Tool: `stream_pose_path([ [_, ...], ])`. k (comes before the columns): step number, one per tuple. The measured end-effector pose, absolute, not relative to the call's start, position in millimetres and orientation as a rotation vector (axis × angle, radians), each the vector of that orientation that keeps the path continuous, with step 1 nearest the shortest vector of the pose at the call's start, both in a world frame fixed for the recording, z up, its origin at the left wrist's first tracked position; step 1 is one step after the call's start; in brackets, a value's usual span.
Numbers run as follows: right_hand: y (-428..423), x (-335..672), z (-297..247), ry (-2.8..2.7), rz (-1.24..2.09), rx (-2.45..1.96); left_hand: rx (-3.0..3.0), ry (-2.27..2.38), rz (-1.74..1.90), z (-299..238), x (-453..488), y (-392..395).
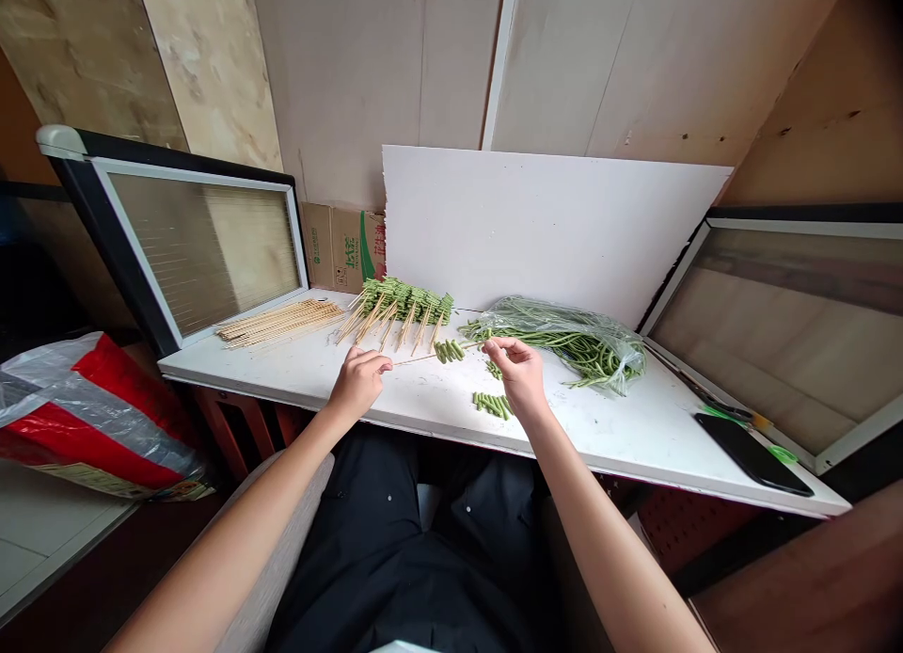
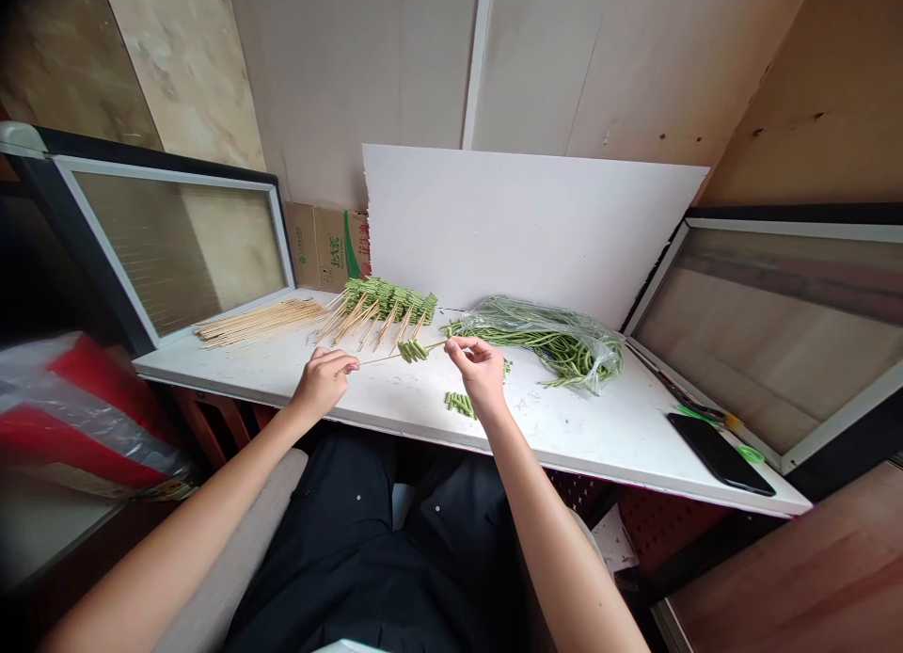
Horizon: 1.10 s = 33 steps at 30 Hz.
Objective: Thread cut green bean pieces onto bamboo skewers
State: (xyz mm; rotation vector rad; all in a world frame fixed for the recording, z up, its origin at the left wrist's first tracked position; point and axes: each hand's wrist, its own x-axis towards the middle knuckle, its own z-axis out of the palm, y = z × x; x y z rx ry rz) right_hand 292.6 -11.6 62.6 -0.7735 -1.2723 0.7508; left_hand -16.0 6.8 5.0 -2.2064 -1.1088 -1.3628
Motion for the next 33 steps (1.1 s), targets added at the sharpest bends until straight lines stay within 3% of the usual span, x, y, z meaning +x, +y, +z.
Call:
stream_pose_path([
  [20, -11, 302, 71, -1.187, 0.678, -0.855, -2.550, -1.318, -1.489, 16, 1, -2],
  [33, -17, 284, 64, -1.246, 0.696, -0.795, -2.387, -1.347, -1.440, 8, -7, 0],
])
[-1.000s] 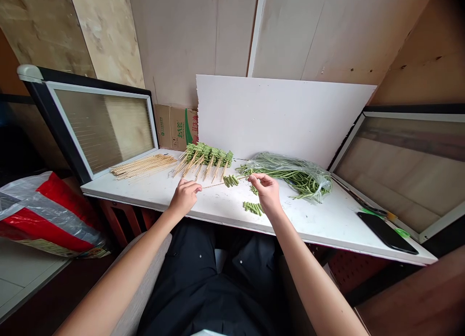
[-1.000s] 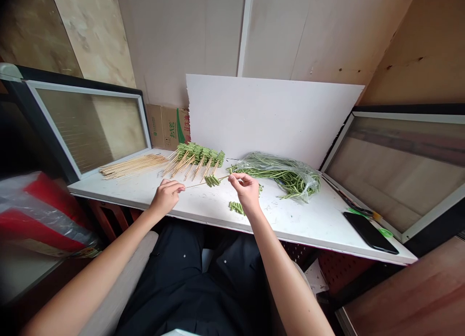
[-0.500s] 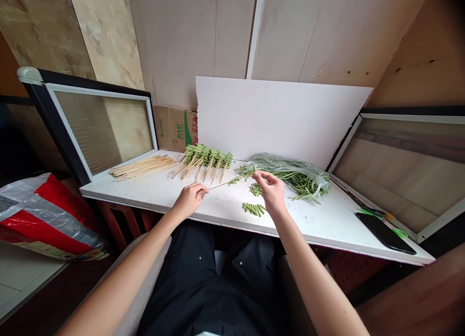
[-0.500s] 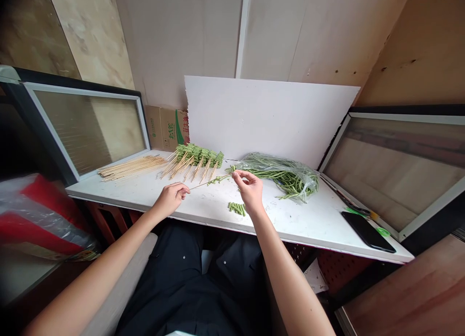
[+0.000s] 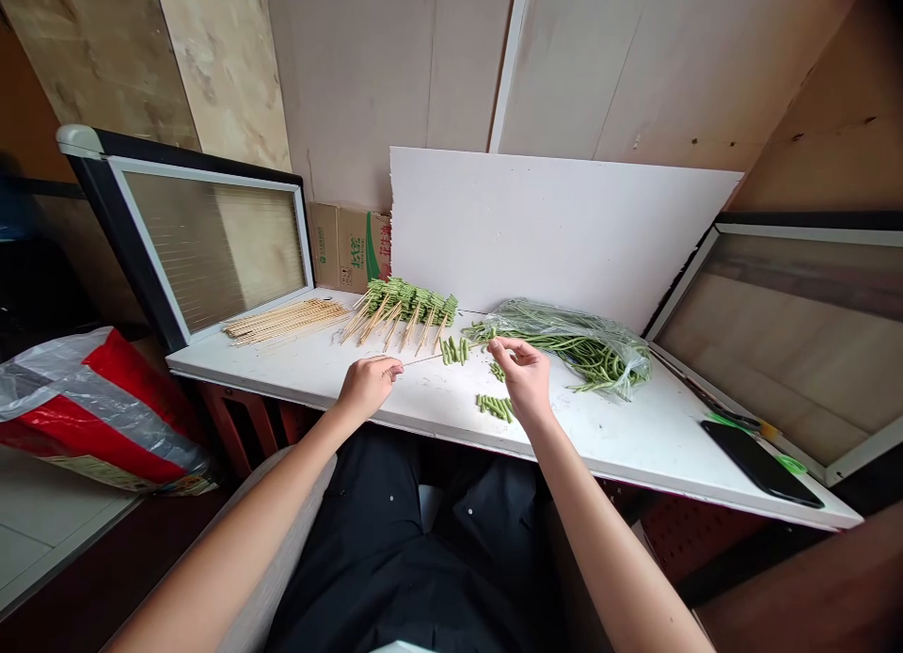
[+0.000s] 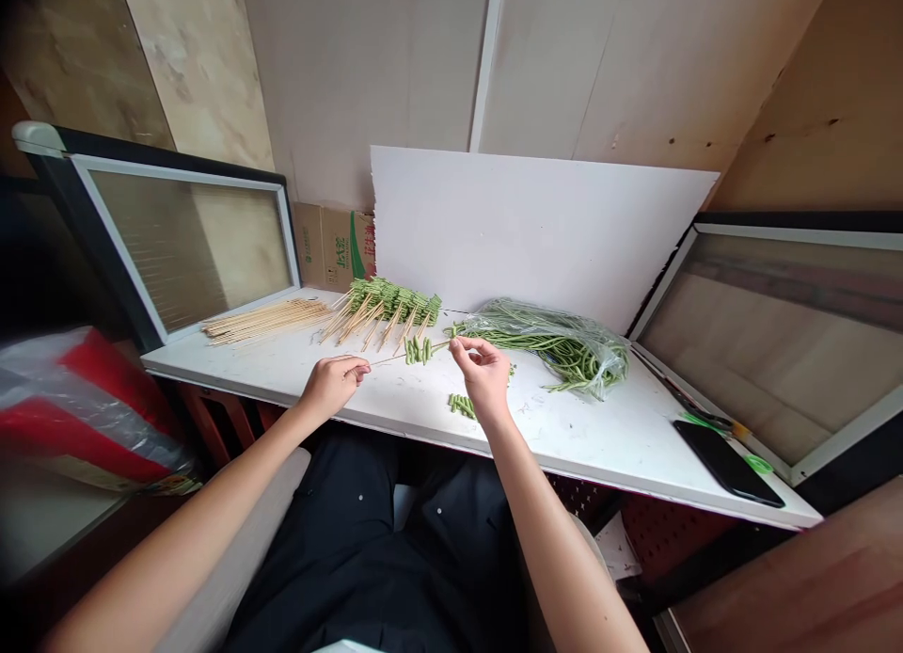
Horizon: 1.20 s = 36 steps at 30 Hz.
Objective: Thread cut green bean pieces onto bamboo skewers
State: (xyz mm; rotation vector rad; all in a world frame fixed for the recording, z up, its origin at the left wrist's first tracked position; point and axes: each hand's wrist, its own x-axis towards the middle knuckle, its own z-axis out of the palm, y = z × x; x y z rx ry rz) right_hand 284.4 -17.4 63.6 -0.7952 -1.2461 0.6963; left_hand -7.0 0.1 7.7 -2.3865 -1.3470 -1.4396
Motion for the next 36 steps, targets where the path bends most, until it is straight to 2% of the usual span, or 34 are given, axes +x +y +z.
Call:
stream_pose_path([
  [9, -22, 282, 68, -1.415, 0.476, -0.846, -2.434, -1.291, -1.410, 17, -1, -8],
  [17, -22, 281, 67, -1.484, 0.530, -0.825, -2.398, -1.270, -1.421, 15, -4, -5],
  [27, -21, 284, 67, -1.438, 0.785, -0.756, -2.412, -1.106, -1.417, 23, -16, -5],
  [36, -21, 275, 61, -1.463, 0.766, -0.757, -2.375, -1.126, -1.396, 27, -18, -6],
])
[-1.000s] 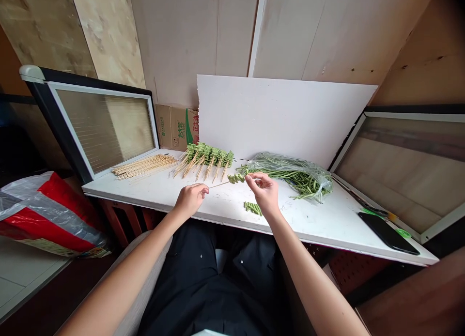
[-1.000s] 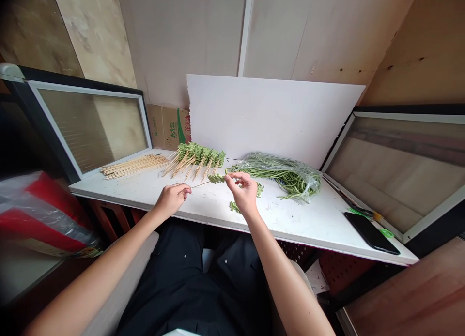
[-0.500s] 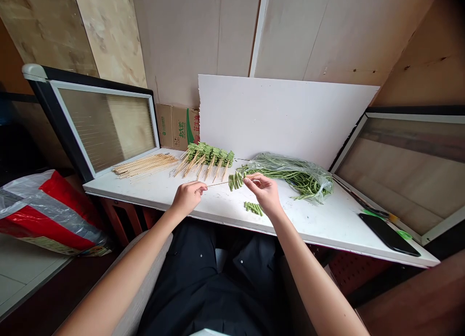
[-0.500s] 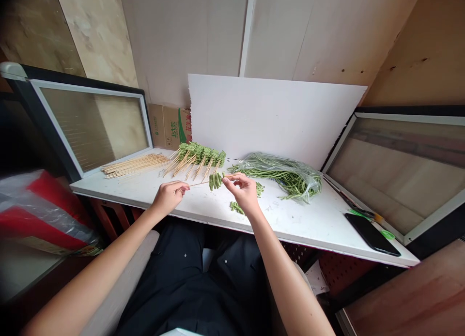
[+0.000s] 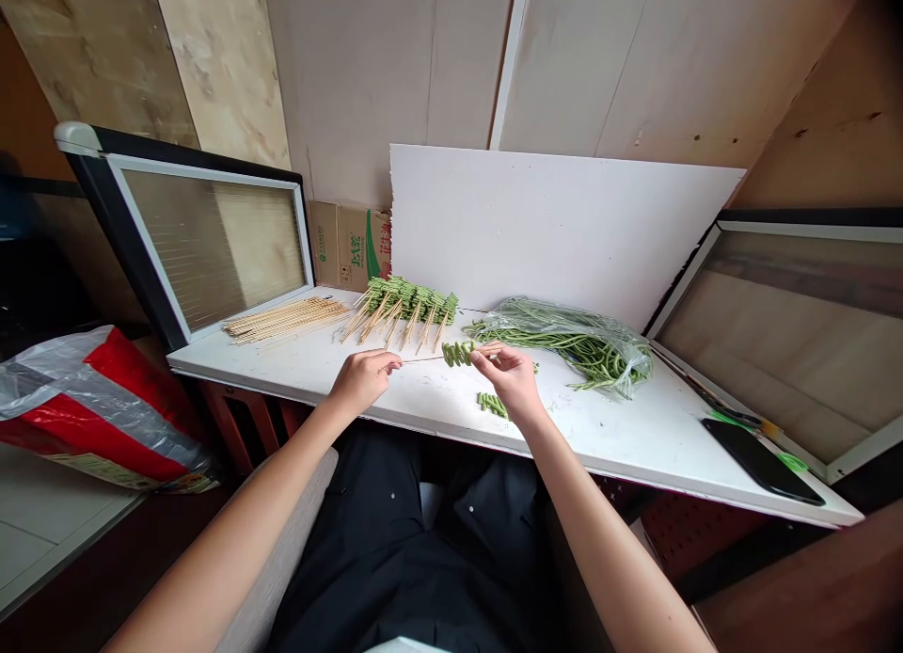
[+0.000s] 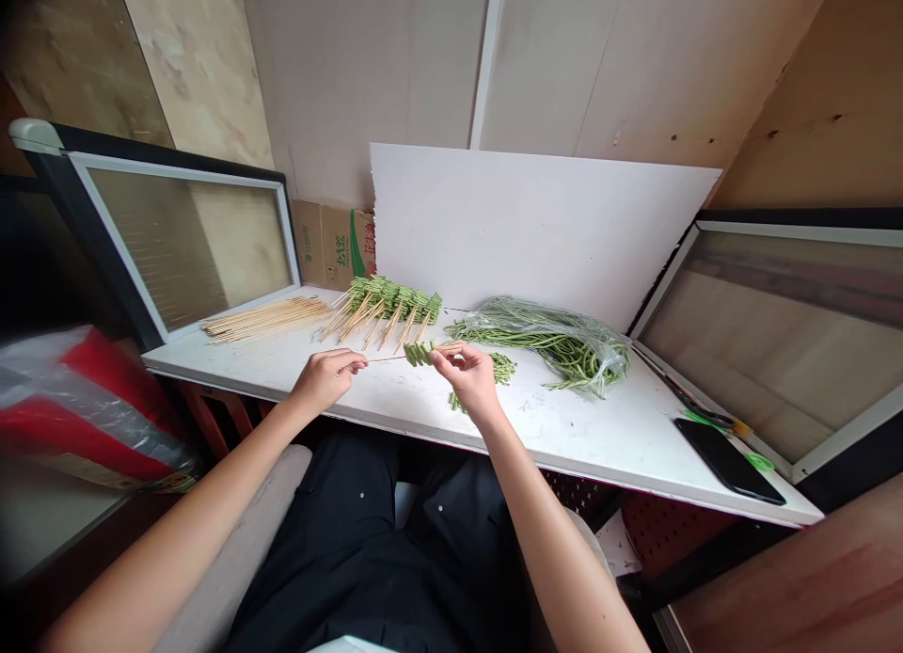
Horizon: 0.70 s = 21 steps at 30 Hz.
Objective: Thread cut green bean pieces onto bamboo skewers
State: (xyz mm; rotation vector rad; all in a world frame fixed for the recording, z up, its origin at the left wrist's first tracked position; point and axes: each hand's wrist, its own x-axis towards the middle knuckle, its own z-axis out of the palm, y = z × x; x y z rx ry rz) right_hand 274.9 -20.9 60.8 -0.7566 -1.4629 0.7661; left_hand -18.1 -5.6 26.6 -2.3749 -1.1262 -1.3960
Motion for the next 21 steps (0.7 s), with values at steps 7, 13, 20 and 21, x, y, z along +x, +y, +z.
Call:
stream_pose_path([
  [7, -18, 303, 77, -1.650, 0.645, -0.877, -2.350, -1.211, -1.485, 29, -16, -6],
  [13, 5, 365, 65, -2.044, 0.531, -1.303, -2.343, -1.338, -1.513, 22, -21, 2],
  [20, 27, 397, 33, -2.079, 0.492, -1.842, -2.365, -1.365, -1.432, 19, -18, 1],
  [21, 28, 397, 32, -2.074, 0.478, -1.869, -2.365, -1.365, -1.423, 18, -18, 1],
])
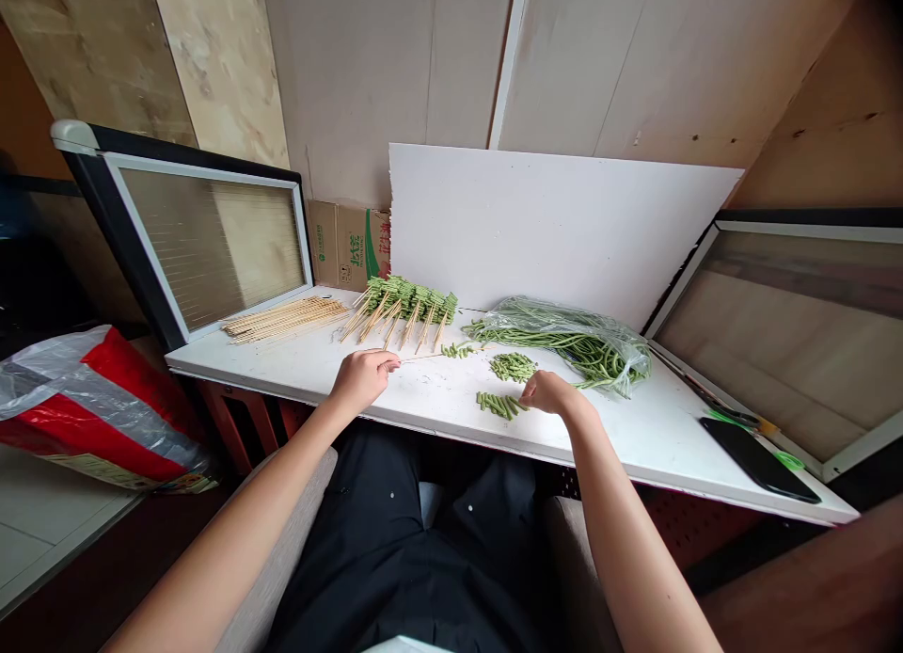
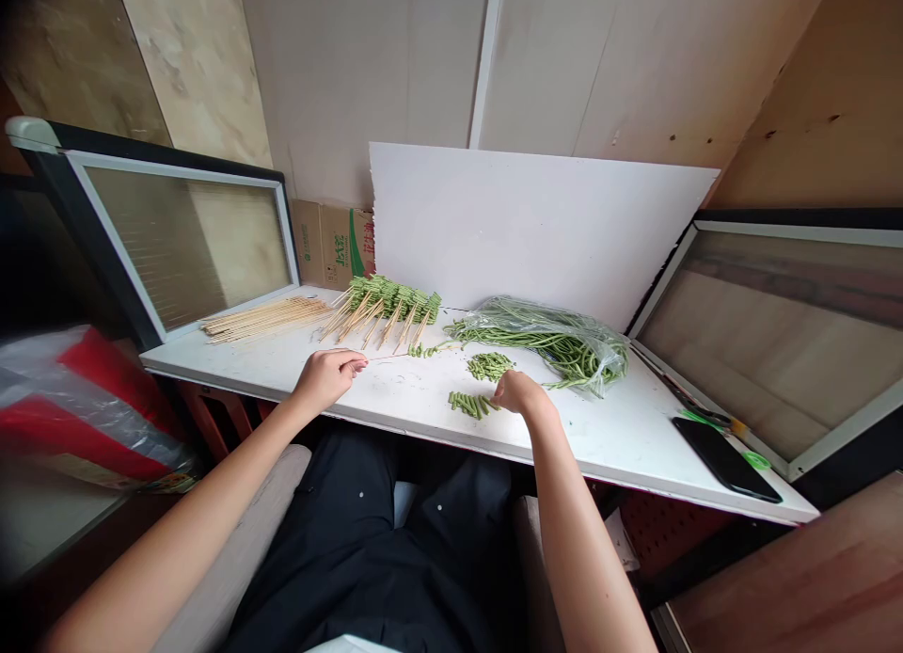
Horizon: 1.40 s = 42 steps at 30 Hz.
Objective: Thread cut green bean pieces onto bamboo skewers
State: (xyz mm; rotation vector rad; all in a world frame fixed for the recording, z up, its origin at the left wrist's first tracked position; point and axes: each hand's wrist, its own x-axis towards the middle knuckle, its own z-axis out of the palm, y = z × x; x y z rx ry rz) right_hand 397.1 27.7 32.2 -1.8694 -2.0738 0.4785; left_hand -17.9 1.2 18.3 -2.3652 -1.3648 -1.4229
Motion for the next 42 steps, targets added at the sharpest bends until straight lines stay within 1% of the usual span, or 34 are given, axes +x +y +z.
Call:
stream_pose_path([
  [5, 25, 395, 33, -2.096, 0.457, -1.984, -2.377, -1.340, -1.407, 18, -18, 1],
  [7, 23, 393, 35, -2.104, 0.460, -1.965, -2.372, -1.326, -1.399, 18, -18, 1],
  [9, 21, 392, 39, -2.087, 0.491, -1.847, -2.362, -1.312, -1.393, 19, -17, 0],
  [14, 15, 382, 55, -1.913, 0.600, -1.335, -2.347, -1.262, -1.427, 21, -15, -3],
  [20, 11, 366, 61, -1.502, 0.888, -1.114, -2.286, -1.199, -1.526, 19, -16, -2],
  [25, 10, 353, 59, -1.377, 1.186, -0.911, -2.200, -1.124, -1.553, 19, -16, -1],
  [30, 7, 339, 58, -1.350, 1.317, -0.859, -2.142, -1.110, -1.546, 22, -16, -3],
  [42, 5, 328, 58, -1.280, 1.336, -0.785, -2.137, -1.100, -1.517, 20, -15, -4],
])
